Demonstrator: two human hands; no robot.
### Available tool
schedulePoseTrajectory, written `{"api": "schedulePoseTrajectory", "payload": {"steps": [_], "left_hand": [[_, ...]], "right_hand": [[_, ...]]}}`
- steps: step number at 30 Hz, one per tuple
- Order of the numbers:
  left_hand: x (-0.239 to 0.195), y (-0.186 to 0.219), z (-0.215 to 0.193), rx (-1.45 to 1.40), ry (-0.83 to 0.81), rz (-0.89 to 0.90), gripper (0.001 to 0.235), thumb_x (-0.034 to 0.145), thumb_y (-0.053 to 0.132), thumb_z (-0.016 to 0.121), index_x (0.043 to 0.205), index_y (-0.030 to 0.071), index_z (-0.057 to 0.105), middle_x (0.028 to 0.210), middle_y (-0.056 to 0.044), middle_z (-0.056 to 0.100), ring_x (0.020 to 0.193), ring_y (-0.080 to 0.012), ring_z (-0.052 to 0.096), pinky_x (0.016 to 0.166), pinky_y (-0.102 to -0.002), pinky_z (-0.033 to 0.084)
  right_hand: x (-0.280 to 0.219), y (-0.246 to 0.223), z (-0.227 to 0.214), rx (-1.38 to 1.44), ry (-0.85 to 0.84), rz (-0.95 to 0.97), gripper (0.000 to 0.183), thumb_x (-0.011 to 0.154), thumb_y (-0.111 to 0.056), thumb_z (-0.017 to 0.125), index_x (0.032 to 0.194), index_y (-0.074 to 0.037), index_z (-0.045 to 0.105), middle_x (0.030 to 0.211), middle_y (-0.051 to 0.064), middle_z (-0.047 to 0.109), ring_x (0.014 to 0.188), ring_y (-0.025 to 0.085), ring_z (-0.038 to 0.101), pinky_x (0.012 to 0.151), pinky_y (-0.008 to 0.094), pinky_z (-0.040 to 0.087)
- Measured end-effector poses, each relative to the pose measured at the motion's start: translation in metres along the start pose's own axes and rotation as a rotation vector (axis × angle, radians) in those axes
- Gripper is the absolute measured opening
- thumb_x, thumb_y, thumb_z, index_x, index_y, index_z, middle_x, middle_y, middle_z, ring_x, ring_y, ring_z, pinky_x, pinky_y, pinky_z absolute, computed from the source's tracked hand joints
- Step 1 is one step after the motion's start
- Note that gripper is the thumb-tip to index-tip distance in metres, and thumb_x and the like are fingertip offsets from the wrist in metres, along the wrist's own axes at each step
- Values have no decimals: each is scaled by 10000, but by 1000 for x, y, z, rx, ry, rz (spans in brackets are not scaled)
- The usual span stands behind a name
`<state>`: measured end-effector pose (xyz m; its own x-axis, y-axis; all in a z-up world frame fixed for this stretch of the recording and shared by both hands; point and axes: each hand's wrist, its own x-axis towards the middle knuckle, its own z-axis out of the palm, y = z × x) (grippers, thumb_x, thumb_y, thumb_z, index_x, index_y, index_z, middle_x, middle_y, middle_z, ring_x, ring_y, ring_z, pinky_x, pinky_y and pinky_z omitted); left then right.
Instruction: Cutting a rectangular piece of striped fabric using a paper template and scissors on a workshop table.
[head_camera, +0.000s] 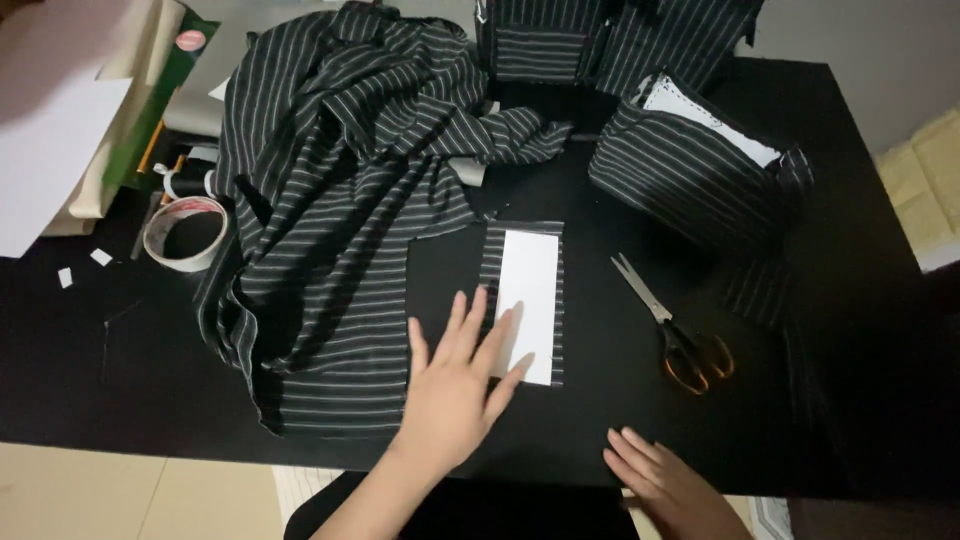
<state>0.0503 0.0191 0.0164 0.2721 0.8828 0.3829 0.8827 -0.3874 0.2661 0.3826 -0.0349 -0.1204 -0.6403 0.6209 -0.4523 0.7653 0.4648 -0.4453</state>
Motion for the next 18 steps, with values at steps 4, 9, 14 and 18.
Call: {"api": "schedulePoseTrajectory", "payload": {"steps": [4, 9, 14, 18], "left_hand": [[-20, -3, -24, -220, -58, -67, 475, 931, 326, 489, 1348, 101, 463, 1466, -117, 361, 1380, -326, 256, 1021, -689, 85], [-47, 5, -36, -439, 40, -94, 372, 920, 193, 511, 1273, 78, 541, 1369, -96, 508, 1340, -311, 374, 1077, -639, 71], [-47, 34, -33, -1340, -53, -334, 259, 928, 153, 485, 1073, 81, 688, 1099, -55, 713, 1062, -153, 650, 972, -279, 462], [-33, 54, 6, -2442, -468, -795, 507, 975, 341, 405, 1318, -18, 507, 1309, -197, 549, 1210, -263, 545, 928, -263, 470]], "right_hand": [[-22, 40, 28, 42, 66, -252, 717, 937, -531, 443, 1457, -93, 215, 1544, 83, 141, 1428, 255, 72, 1121, 456, 126], [-53, -87, -57, 116, 788, -11, 580, 823, -569, 461, 1239, -197, 618, 1289, 27, 622, 1201, 190, 596, 966, 346, 466], [-59, 13, -79, 216, -157, 411, 668, 867, -239, 650, 1429, -321, 299, 1501, -116, 344, 1373, 43, 408, 1149, 283, 320], [-9, -116, -116, 65, 533, -154, 333, 739, -195, 691, 1066, -216, 749, 1196, -31, 699, 1054, 83, 699, 936, 253, 505]]}}
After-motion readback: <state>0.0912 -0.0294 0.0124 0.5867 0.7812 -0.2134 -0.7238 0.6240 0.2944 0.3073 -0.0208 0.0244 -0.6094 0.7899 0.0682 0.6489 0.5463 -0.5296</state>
